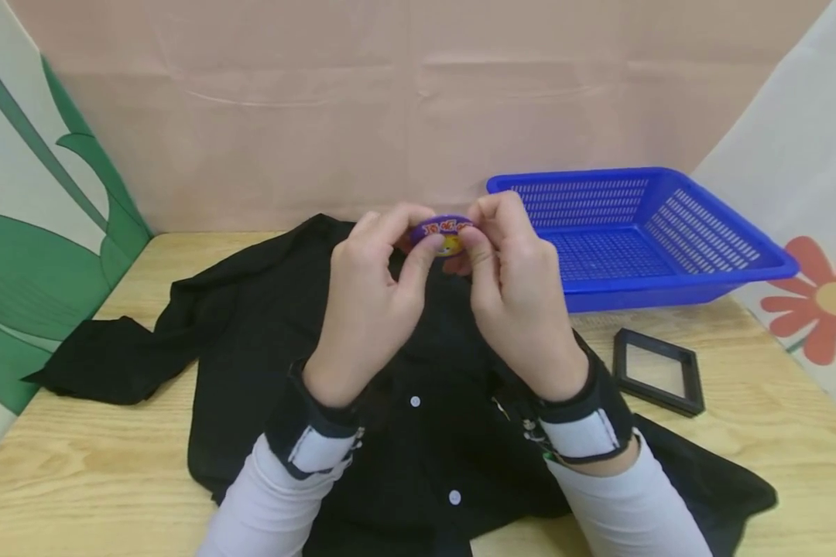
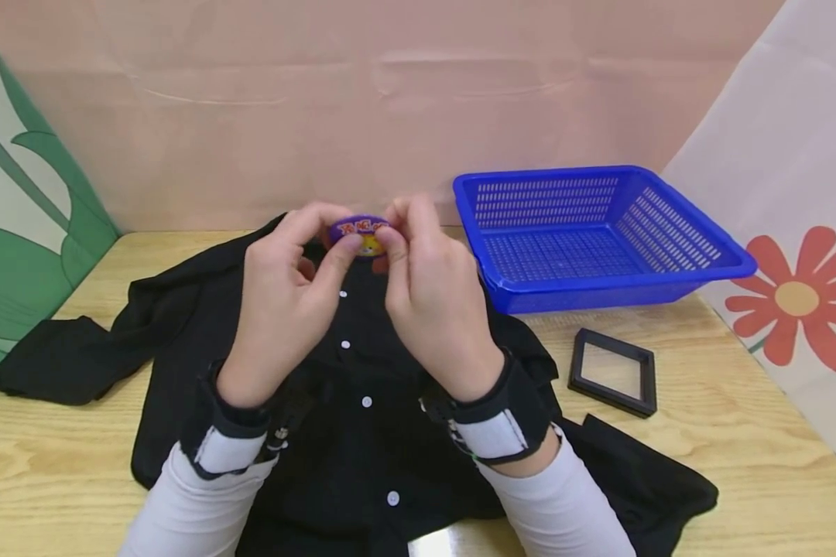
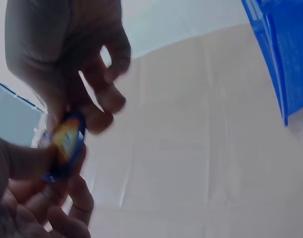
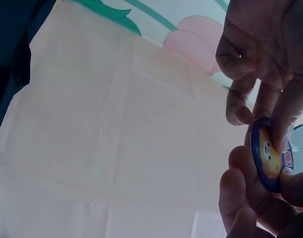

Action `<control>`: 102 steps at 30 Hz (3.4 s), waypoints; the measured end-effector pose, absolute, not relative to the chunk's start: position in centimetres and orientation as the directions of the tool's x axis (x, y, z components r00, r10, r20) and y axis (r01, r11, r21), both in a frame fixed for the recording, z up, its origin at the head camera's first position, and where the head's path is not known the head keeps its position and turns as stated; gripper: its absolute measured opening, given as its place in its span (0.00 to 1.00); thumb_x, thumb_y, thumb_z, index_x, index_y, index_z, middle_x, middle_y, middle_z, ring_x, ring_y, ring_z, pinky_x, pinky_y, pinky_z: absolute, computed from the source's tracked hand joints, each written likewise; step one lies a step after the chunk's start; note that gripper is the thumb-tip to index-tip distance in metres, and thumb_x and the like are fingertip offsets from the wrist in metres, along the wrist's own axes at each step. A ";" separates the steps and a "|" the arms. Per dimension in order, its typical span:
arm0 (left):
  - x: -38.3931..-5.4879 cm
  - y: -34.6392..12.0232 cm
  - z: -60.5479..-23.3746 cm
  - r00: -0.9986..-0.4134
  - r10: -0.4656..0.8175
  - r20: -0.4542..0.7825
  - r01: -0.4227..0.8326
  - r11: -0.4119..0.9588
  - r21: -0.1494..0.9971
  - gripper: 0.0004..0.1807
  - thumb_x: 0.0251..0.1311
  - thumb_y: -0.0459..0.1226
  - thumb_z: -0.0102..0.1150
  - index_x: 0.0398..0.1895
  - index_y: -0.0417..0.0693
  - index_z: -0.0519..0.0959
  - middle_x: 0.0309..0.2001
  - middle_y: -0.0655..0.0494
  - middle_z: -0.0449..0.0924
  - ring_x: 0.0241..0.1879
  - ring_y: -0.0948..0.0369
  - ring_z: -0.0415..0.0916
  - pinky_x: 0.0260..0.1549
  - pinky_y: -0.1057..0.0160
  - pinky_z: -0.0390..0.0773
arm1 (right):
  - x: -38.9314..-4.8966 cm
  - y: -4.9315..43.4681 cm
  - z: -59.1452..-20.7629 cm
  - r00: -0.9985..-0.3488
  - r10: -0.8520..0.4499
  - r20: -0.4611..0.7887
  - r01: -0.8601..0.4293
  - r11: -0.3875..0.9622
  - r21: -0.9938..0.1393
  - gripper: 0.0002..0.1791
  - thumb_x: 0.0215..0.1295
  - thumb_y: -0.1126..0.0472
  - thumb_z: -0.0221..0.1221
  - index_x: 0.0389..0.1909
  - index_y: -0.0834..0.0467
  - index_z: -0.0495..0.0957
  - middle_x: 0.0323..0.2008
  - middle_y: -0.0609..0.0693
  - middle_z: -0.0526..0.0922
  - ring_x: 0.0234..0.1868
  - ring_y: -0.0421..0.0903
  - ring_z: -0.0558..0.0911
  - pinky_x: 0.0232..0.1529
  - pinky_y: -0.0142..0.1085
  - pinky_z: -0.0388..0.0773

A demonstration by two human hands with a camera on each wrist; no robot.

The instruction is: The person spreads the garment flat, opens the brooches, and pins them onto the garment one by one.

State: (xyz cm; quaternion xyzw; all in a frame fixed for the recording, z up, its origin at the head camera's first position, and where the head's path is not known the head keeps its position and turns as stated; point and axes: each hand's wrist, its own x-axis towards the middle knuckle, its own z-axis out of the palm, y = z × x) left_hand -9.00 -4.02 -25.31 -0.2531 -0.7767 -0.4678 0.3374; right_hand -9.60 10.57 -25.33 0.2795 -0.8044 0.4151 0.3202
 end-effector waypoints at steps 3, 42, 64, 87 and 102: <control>-9.0 -4.2 -25.2 -0.597 0.098 0.796 0.755 0.402 0.517 0.07 0.66 0.34 0.60 0.40 0.38 0.83 0.33 0.49 0.84 0.38 0.58 0.75 0.38 0.62 0.74 | -9.5 10.6 -25.2 -0.631 -0.197 0.750 -0.730 0.478 -0.488 0.08 0.74 0.67 0.49 0.42 0.71 0.67 0.33 0.60 0.84 0.29 0.47 0.85 0.35 0.22 0.79; -15.8 -11.1 -28.2 -0.882 0.113 0.457 0.452 0.473 0.756 0.09 0.66 0.33 0.60 0.43 0.34 0.82 0.39 0.40 0.84 0.39 0.51 0.78 0.43 0.61 0.72 | -16.4 10.7 -27.8 -0.765 -0.313 0.562 -0.634 0.518 -0.575 0.05 0.71 0.63 0.58 0.40 0.62 0.77 0.28 0.55 0.84 0.29 0.46 0.81 0.31 0.35 0.73; -21.3 -16.9 -34.4 -0.999 -0.038 0.004 -0.008 0.322 0.947 0.18 0.69 0.42 0.58 0.47 0.33 0.80 0.25 0.64 0.77 0.29 0.65 0.73 0.26 0.68 0.71 | -26.7 3.2 -35.4 -0.864 -0.503 0.022 -0.371 0.607 -0.703 0.12 0.69 0.61 0.59 0.47 0.63 0.82 0.44 0.57 0.85 0.37 0.47 0.81 0.36 0.35 0.78; -22.6 -18.3 -38.0 -0.960 -0.055 -0.273 -0.278 0.252 0.927 0.16 0.68 0.42 0.59 0.49 0.38 0.79 0.21 0.68 0.78 0.23 0.70 0.76 0.24 0.68 0.63 | -26.1 2.1 -37.0 -0.805 -0.550 -0.220 -0.366 0.754 -0.546 0.19 0.71 0.57 0.58 0.59 0.58 0.76 0.51 0.56 0.81 0.33 0.45 0.77 0.35 0.35 0.74; -22.7 -17.4 -38.6 -0.972 -0.053 -0.227 -0.233 0.289 0.928 0.16 0.69 0.39 0.58 0.47 0.32 0.79 0.20 0.62 0.77 0.19 0.70 0.75 0.19 0.73 0.65 | -26.7 1.3 -37.7 -0.860 -0.491 -0.134 -0.361 0.774 -0.521 0.07 0.66 0.59 0.64 0.38 0.59 0.79 0.36 0.52 0.80 0.33 0.46 0.78 0.36 0.36 0.73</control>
